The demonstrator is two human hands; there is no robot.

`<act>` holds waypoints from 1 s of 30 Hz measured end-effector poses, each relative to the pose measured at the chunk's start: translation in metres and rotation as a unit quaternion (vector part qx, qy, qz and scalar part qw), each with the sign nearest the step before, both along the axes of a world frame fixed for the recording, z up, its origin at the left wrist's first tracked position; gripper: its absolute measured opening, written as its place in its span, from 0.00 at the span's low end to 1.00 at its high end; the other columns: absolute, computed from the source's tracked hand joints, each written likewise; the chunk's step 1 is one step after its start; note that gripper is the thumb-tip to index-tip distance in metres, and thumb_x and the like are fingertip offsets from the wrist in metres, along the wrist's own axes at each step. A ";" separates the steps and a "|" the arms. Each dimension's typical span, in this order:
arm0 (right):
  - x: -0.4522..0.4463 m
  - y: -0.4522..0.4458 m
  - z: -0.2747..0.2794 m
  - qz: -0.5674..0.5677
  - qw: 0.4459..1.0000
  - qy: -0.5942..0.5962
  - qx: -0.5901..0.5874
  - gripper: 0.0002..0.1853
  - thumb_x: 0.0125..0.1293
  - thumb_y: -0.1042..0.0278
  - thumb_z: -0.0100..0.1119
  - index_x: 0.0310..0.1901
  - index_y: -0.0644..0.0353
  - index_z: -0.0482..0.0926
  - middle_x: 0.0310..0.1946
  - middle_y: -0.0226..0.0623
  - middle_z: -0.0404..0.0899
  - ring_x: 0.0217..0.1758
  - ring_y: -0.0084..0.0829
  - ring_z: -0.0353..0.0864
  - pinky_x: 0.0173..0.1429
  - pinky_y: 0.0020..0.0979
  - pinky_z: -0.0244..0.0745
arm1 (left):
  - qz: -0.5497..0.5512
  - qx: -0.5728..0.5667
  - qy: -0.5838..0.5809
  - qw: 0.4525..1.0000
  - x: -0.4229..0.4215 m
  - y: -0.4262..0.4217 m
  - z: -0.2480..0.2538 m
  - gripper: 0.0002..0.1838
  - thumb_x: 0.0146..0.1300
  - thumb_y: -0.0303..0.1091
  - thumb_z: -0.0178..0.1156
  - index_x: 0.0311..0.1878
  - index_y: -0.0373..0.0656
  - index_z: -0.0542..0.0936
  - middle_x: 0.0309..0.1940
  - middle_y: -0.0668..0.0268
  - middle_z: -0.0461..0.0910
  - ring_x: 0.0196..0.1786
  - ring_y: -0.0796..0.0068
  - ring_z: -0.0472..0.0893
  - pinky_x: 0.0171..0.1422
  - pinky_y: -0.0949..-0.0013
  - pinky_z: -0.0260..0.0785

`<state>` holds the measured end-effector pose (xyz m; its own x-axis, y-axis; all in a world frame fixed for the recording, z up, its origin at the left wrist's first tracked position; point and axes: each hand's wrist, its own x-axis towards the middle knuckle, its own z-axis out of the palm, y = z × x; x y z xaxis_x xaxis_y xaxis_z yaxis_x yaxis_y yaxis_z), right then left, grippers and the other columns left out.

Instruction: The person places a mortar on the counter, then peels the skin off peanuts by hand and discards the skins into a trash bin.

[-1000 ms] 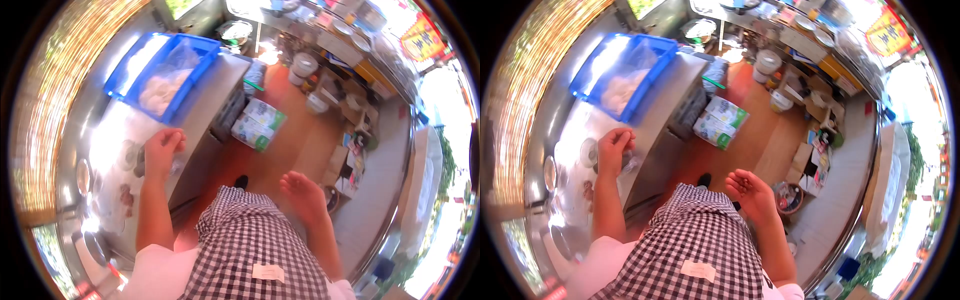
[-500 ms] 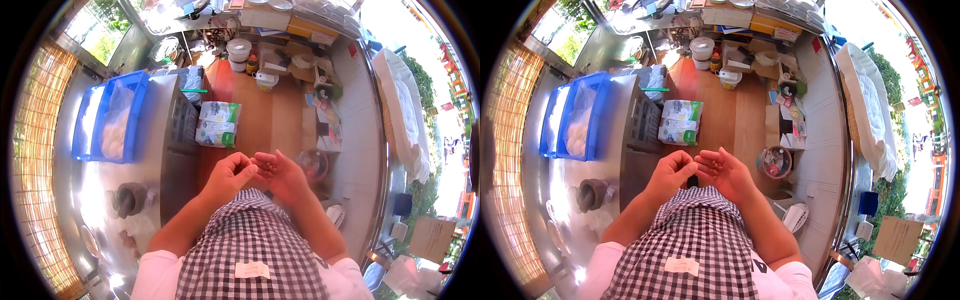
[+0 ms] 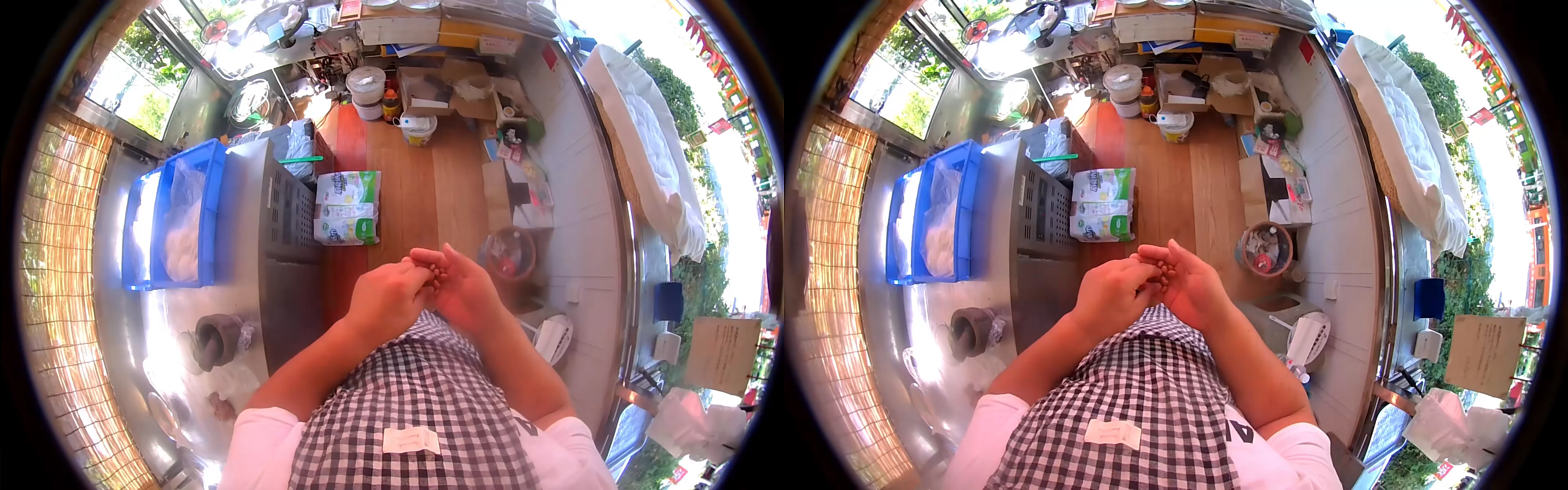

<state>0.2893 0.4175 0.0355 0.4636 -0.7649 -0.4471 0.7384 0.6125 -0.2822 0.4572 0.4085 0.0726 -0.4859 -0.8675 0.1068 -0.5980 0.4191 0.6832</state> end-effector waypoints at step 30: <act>-0.016 0.025 0.010 -0.045 0.998 0.008 0.033 0.23 0.78 0.56 0.44 0.56 0.72 0.74 0.52 0.50 0.79 0.57 0.41 0.81 0.64 0.39 0.77 | 0.093 0.536 0.601 0.585 0.018 -0.004 -0.011 0.08 0.73 0.32 0.56 0.43 0.36 0.78 0.30 0.66 0.80 0.28 0.82 0.76 0.35 0.75 0.74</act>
<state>0.2730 0.4424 0.0456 0.3860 -0.7717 -0.5054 0.7875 0.5610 -0.2552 0.4754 0.4042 0.0620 -0.5051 -0.7746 -0.3806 0.6178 -0.6325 0.4672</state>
